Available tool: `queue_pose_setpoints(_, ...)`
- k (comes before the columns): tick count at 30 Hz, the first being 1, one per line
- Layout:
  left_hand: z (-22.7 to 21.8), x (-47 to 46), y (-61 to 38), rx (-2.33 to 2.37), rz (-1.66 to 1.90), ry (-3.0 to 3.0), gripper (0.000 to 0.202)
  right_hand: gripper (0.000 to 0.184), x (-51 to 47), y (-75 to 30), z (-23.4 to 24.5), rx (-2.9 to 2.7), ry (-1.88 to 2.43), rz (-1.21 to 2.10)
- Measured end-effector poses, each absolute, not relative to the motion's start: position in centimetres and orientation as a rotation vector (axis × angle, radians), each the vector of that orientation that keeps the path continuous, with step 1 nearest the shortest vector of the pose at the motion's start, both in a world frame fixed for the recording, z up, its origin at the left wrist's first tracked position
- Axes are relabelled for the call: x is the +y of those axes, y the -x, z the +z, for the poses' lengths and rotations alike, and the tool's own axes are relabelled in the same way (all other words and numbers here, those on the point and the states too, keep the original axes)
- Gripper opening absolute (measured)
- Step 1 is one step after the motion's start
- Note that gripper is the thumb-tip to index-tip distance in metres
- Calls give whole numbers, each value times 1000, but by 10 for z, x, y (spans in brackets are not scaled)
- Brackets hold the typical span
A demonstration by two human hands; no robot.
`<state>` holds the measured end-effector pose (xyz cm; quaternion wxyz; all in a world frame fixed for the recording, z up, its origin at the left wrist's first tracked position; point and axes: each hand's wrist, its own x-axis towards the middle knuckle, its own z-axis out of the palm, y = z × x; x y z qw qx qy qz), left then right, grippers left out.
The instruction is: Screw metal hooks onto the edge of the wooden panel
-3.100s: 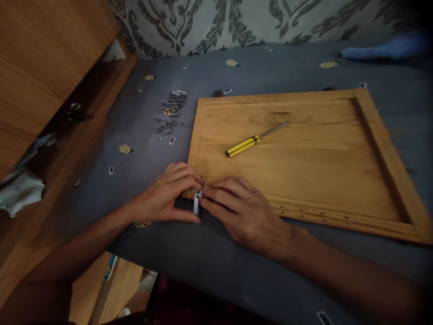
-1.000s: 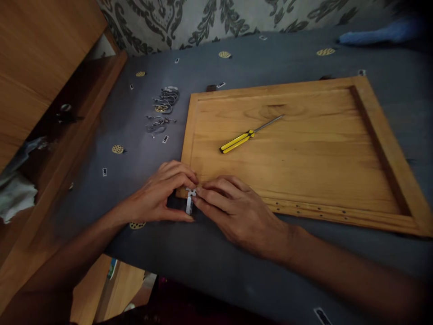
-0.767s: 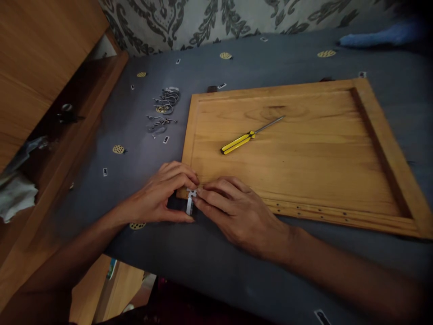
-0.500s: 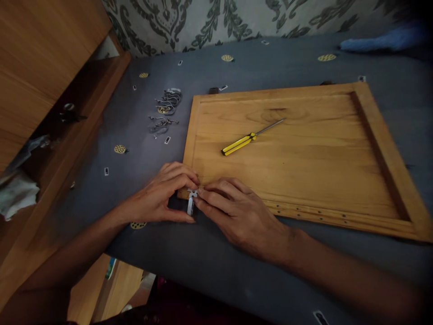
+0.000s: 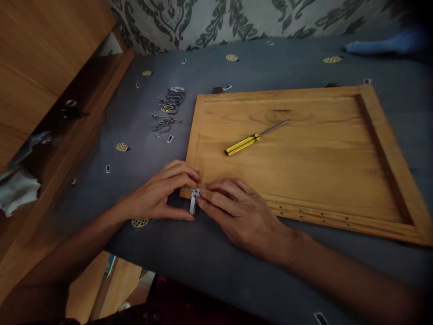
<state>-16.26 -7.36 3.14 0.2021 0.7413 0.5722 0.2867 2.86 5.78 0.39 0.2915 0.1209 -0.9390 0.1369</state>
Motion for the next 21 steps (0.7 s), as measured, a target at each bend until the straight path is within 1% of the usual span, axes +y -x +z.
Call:
queue_pose_setpoints(11, 33, -73, 162, 1590, 794, -2060, 45, 25, 59, -29, 3, -2509, -337, 383)
queue_pose_setpoints(21, 37, -72, 161, 1597, 769, -2056, 41, 31, 58, -30, 5, -2525, -318, 341)
